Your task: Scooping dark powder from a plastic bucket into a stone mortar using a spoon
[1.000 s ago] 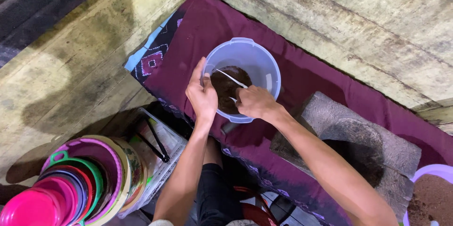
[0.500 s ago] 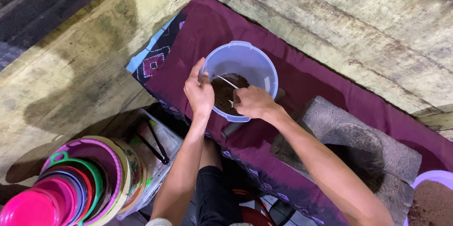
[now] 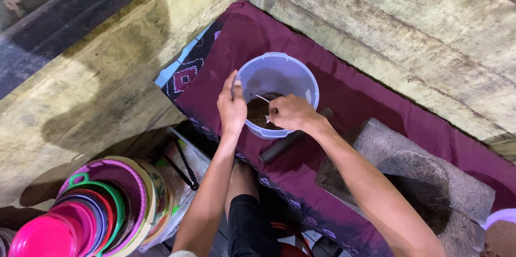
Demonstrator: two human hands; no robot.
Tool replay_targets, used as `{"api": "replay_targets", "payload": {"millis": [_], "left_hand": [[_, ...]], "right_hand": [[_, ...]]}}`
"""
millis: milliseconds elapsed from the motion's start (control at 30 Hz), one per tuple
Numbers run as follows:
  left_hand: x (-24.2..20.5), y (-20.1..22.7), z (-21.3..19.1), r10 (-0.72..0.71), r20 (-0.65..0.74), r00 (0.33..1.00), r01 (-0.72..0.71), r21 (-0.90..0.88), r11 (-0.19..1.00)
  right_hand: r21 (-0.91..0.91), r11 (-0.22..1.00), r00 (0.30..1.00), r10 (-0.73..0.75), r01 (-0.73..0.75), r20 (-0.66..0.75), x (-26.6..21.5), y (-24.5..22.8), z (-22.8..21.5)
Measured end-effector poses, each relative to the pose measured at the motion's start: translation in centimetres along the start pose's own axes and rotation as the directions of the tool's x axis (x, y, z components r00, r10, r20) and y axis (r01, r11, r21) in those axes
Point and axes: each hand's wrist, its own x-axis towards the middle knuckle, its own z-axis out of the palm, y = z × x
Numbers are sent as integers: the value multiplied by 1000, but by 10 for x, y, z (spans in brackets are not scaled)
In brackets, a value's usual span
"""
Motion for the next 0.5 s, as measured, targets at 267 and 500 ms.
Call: {"api": "replay_targets", "payload": {"millis": [267,500], "left_hand": [[-4,15,-5,-66,46,997,67,-21,998],[-9,21,-7,-17,13,1000,18,-77,997]], "right_hand": [[-27,998,998,64,-63,25,-4,-8,-14],[25,998,998,53,-53,-20,-6,-6,-21]]}}
